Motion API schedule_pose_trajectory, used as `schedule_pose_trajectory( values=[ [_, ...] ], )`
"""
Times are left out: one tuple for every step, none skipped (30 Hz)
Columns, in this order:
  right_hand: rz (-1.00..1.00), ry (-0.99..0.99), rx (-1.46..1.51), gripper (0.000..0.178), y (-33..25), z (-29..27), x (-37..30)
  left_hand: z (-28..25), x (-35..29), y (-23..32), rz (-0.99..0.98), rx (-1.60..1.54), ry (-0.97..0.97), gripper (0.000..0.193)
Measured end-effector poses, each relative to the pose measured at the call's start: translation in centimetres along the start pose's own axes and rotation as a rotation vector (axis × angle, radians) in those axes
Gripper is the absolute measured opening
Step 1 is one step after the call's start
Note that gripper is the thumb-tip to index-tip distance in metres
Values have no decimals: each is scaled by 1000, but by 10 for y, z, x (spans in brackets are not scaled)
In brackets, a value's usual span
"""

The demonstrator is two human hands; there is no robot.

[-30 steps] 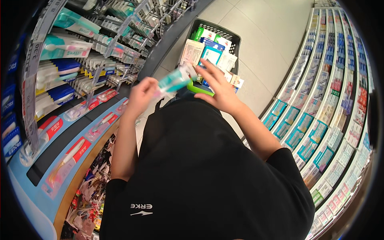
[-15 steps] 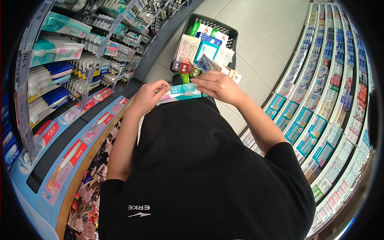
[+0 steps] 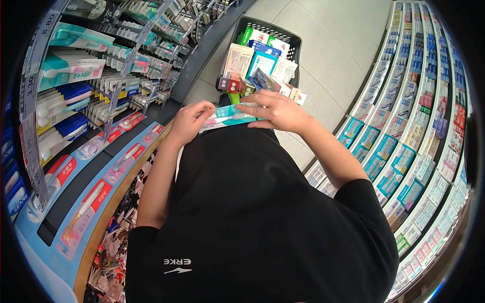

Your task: Select various toothpaste, sanitary pads, and toothbrushes from shelves and place them into a shopping basket.

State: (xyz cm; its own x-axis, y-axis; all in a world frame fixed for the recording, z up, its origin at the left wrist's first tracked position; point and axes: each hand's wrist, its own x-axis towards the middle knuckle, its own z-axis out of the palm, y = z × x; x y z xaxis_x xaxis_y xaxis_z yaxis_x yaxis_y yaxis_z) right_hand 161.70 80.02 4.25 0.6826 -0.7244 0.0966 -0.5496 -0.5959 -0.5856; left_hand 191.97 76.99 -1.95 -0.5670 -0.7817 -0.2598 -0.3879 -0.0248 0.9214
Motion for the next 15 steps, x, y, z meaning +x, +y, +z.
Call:
schedule_pose_trajectory(
  values=[
    [1, -1, 1, 56, 0, 0, 0, 0, 0, 1, -1, -1, -1, 16],
    [-8, 11, -24, 56, 0, 2, 0, -1, 0, 2, -21, 7, 7, 17],
    [-17, 24, -50, 55, 1, 2, 1, -2, 0, 3, -41, 14, 16, 17],
    [-17, 23, -49, 55, 3, 4, 2, -3, -1, 1, -42, 14, 16, 17],
    [-39, 74, -36, 53, 6, 7, 2, -5, -1, -2, 17, 95, 66, 21],
    [-59, 124, -24, 51, 11, 10, 2, -6, 0, -5, 75, 175, 115, 24],
    [-60, 122, -22, 51, 15, 11, 1, -7, 0, -7, 73, 173, 116, 24],
    [23, 205, -35, 50, 21, 13, -2, -7, 1, -9, 145, 285, 326, 28],
    [109, 290, -52, 49, 29, 15, -5, -8, 4, -13, 221, 396, 535, 33],
    [230, 347, -52, 47, 38, 19, -9, -9, 2, -22, 125, 334, 581, 40],
    [227, 346, -51, 47, 50, 25, -12, -9, 0, -31, 122, 397, 698, 40],
    [402, 447, -42, 46, 65, 33, -16, -9, -4, -37, 44, 316, 708, 40],
    [576, 546, -33, 45, 77, 39, -18, -8, -8, -43, -33, 233, 716, 40],
    [578, 548, -33, 45, 88, 45, -20, -6, -11, -51, -31, 235, 714, 40],
    [676, 537, -24, 43, 97, 53, -22, -2, -15, -65, -142, 180, 647, 40]
  ],
)
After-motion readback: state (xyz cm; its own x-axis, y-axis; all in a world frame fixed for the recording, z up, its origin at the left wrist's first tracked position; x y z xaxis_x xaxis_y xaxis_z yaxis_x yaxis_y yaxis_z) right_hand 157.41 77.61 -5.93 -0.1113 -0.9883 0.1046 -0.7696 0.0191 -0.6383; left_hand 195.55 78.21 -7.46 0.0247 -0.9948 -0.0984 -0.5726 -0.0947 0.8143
